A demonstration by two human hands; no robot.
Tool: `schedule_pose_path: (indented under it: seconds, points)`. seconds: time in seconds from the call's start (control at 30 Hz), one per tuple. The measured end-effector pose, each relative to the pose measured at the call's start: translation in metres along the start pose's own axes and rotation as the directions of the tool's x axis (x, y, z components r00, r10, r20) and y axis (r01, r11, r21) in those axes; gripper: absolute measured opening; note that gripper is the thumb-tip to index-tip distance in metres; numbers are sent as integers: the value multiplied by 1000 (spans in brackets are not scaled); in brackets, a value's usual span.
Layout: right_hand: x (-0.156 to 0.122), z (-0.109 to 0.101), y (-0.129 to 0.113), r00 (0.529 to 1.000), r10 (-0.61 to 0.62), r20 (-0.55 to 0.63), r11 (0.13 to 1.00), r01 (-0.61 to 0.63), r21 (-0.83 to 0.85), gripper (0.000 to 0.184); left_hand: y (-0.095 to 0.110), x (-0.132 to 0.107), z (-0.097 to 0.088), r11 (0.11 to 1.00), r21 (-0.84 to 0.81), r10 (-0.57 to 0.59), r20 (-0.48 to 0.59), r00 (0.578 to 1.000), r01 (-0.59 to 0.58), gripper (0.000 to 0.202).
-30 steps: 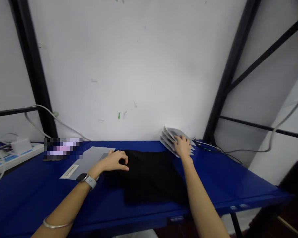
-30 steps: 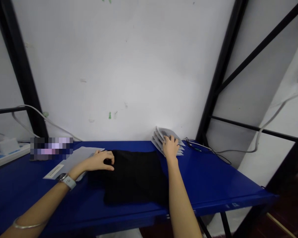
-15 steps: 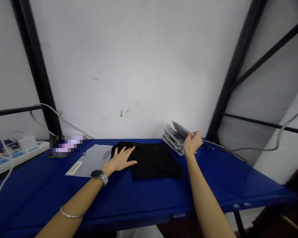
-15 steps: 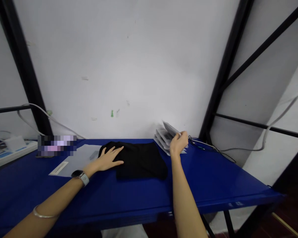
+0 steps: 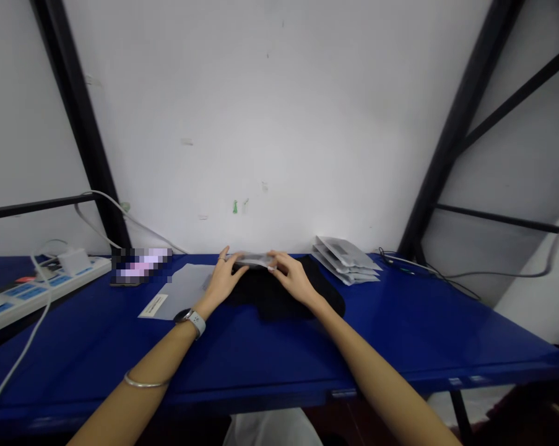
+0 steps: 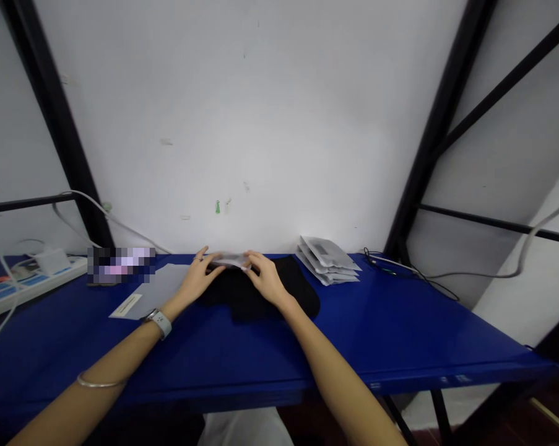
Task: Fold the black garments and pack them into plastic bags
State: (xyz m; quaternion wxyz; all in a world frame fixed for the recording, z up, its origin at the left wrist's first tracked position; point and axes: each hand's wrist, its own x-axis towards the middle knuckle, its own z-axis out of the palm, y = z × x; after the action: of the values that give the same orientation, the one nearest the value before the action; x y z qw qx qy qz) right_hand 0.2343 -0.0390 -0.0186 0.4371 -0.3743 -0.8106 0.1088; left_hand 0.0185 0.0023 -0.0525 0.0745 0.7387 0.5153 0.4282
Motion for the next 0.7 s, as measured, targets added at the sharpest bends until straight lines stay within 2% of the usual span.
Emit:
schedule_pose_path:
  seconds: [0.07, 0.13, 0.23, 0.3, 0.33, 0.4, 0.57, 0.7]
  points:
    - [-3, 2, 2, 998, -7, 59, 1000, 7, 1, 10, -9, 3, 0, 999, 39, 6, -12, 1000, -6, 32]
    - [-5, 1, 5, 998, -6, 66, 1000, 8, -16, 11, -11, 4, -1, 996, 90, 18, -51, 999, -14, 28]
    - [-6, 2, 6, 999, 20, 31, 990, -15, -141, 14, 2, 1, -5, 984, 154, 108, -98, 989, -92, 28]
    - [-6, 3, 5, 999, 27, 20, 968, -21, -249, 17, 18, -2, -8, 957, 150, 256, -30, 966, -249, 27]
    - [-6, 3, 5, 999, 19, 29, 959, -10, -282, 18, 25, -4, -9, 932, 125, 338, 35, 941, -339, 25]
    - [-7, 3, 4, 997, -18, 74, 956, 38, -289, 19, 37, -7, -9, 891, 78, 437, 117, 892, -447, 19]
    - [-8, 4, 1, 974, -106, 200, 960, 153, -234, 20, 46, -10, -7, 854, 84, 495, 179, 850, -514, 20]
    - [-6, -4, 0, 973, -101, 209, 934, 165, -315, 21, 37, -5, -13, 811, 186, 512, 237, 826, -555, 20]
